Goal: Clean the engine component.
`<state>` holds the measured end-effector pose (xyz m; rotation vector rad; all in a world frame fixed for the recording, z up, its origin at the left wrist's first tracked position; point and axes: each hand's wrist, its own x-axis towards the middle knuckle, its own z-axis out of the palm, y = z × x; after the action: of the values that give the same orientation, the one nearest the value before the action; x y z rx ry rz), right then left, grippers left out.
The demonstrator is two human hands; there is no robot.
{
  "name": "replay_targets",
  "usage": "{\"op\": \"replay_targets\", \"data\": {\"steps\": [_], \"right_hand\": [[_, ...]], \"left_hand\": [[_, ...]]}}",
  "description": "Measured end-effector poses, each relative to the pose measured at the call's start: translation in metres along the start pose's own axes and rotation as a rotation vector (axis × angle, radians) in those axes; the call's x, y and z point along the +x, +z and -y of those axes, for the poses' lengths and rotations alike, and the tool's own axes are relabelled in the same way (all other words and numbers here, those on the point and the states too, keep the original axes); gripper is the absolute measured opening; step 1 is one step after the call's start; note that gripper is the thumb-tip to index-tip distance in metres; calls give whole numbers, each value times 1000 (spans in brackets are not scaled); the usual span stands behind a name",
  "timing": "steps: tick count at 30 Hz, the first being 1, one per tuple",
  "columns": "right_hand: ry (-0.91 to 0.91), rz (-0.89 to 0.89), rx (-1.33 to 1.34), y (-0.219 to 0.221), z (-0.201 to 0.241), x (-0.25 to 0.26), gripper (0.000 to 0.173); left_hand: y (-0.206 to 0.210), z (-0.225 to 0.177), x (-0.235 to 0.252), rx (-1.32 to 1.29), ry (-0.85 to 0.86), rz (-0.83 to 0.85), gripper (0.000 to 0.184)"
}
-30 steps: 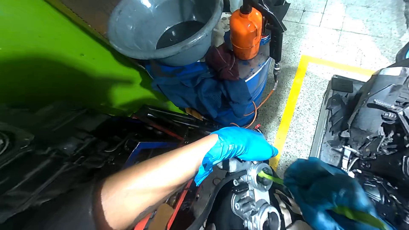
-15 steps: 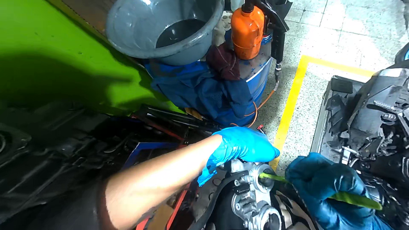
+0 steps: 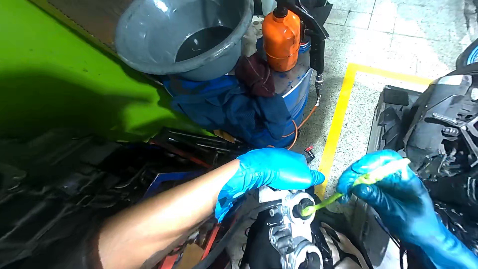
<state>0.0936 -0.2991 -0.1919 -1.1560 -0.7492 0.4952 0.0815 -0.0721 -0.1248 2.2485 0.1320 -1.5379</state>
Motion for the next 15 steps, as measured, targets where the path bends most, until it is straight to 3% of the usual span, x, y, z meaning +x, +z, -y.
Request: {"op": "replay_targets", "data": {"steps": [4, 8, 12, 15], "right_hand": [[-157, -57, -79, 11, 0, 4, 25], [-18, 10, 80, 11, -5, 4, 18], [-162, -14, -171, 18, 3, 5, 19], [-177, 29, -203, 18, 17, -5, 13]], "left_hand": [[-1, -2, 0, 30, 18, -23, 62], [0, -2, -3, 19, -3, -19, 60], [-3, -6, -1, 38, 5, -32, 59], [-4, -3, -1, 23, -31, -15, 63]]}}
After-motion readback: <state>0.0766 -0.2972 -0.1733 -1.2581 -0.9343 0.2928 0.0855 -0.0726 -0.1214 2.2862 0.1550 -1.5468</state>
